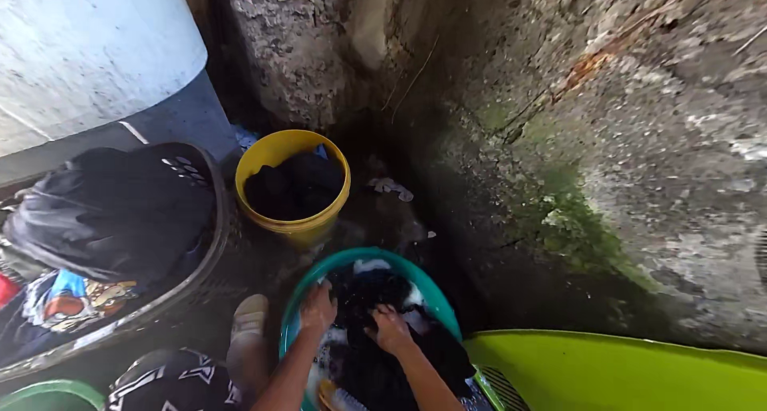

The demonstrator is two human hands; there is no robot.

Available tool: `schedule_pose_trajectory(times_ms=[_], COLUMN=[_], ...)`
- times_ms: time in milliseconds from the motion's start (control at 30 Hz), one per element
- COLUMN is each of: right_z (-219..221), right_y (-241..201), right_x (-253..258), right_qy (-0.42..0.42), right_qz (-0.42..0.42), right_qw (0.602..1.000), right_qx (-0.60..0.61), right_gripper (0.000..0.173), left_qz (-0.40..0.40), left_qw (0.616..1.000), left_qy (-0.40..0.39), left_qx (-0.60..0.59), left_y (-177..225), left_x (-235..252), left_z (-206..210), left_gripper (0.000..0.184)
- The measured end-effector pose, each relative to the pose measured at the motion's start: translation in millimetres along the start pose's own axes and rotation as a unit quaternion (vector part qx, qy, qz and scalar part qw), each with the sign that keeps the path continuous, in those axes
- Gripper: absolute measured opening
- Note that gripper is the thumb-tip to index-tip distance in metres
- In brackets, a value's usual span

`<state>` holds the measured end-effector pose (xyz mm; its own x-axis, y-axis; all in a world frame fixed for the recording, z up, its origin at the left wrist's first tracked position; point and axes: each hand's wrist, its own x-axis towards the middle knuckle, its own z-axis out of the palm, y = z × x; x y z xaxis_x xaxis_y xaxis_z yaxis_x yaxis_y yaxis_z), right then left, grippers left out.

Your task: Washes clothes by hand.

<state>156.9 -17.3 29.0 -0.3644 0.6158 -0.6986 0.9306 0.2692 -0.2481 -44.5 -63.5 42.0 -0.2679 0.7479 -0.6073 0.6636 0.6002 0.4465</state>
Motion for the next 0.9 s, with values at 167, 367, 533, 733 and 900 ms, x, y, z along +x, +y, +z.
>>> schedule_pose_trajectory(times_ms=[167,367,533,733,900], right_z=[4,48,57,-33,-30], right_y=[19,1,-5,5,-2], right_x=[49,54,55,37,31], right_qy=[-0.032,0.045,-0.032,0.106,0.160], right_qz=[0.052,0.099,0.109,0.012,0.058], right_qw=[0.997,0.994,0.992,0.914,0.667], right_qx=[-0.045,-0.023,0.059,0.390,0.725], right_gripper=[0.104,0.063,0.063,0.057,0.070], left_qz=[0.069,0.077,0.018,-0.106,0.111], left_qw=[0.990,0.974,0.992,0.984,0.938], left_qy=[-0.063,-0.156,-0.027,-0.084,0.217], left_qx=[0.104,0.146,0.126,-0.117,-0.248], left_y=[-17,15,2,-62,41], left_x=[13,86,57,44,-2], left_z=[91,67,95,110,85], left_gripper=[0.067,0.058,0.053,0.052,0.019])
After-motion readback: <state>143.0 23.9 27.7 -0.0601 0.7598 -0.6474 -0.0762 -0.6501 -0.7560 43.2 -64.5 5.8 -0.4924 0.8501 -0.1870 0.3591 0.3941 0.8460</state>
